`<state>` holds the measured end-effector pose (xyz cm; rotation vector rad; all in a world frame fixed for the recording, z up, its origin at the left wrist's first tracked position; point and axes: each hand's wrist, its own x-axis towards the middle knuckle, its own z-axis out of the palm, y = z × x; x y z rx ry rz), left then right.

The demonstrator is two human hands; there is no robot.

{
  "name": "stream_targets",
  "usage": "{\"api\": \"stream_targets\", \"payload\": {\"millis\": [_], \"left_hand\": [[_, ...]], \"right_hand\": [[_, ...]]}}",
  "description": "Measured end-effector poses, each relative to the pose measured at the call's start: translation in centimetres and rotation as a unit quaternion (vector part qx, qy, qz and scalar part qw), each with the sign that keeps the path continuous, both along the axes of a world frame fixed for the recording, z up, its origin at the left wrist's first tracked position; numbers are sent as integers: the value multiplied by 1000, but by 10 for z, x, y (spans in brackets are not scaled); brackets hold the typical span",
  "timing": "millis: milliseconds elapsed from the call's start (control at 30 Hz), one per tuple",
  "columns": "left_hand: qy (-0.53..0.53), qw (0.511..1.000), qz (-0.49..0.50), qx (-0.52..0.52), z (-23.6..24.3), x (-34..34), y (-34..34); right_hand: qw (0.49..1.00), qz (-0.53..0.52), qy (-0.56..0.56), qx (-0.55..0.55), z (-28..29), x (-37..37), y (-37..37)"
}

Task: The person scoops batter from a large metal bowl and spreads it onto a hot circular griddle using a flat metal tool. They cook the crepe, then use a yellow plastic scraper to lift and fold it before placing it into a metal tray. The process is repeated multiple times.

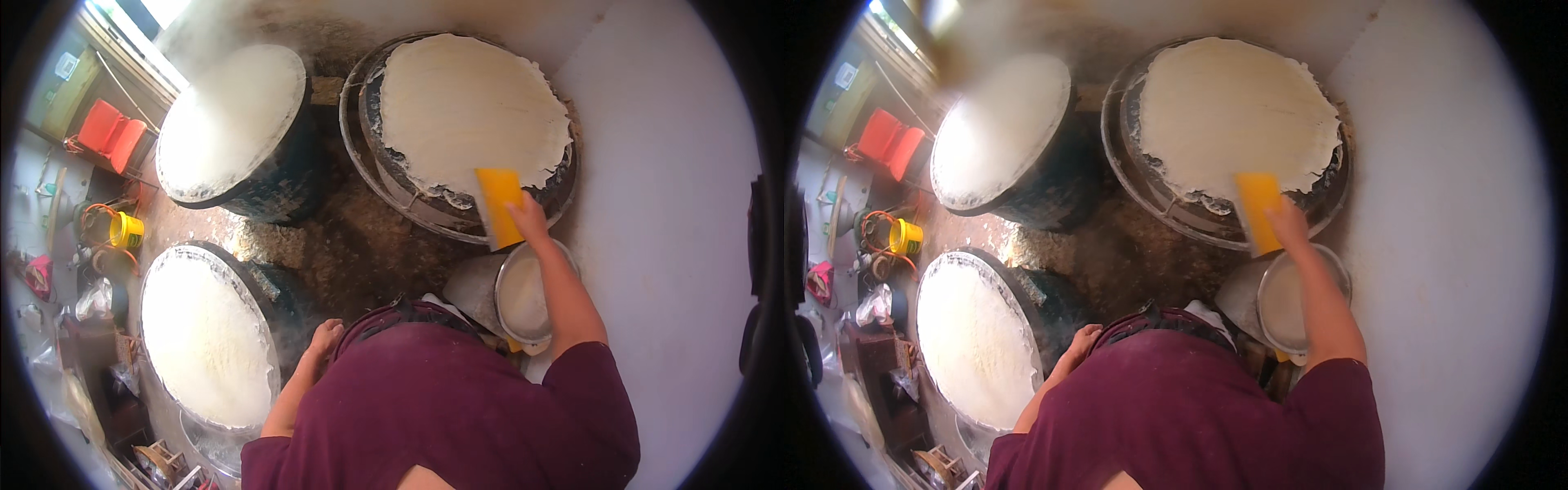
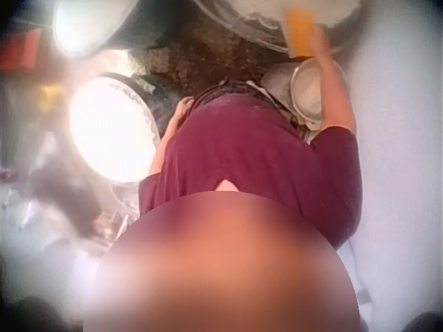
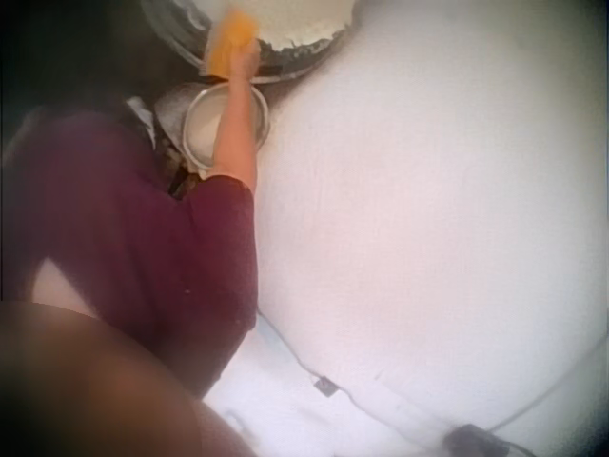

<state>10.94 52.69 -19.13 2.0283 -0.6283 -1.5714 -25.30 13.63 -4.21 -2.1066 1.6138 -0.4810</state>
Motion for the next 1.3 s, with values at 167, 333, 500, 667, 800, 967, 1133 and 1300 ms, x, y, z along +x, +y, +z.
{"api": "stream_targets", "payload": {"millis": [167,333,500,667,800,967,1133,1300], "left_hand": [[-20,1000,4,-7,2,-1,-5],[14,999,45,-13,-13,-9,5],[65,997,33,-37,-39,-6,17],[56,998,-21,-4,-33,4,-9],[63,996,-33,-45,-17,15,-57],[37,984,-54,-167,18,34,-177],[-168,914,-205,-308,107,27,-320],[-173,889,-293,-307,160,-30,-415]], "right_hand": [[987,84,129,41,-3,109,6],[994,67,82,-3,16,156,-2],[966,161,183,81,16,140,9],[983,47,85,155,13,57,55],[929,-152,-264,210,5,-41,98],[889,-335,-288,124,-45,-108,48],[902,-249,-318,156,-81,-77,0],[969,-151,-102,166,-57,-6,-7]]}}
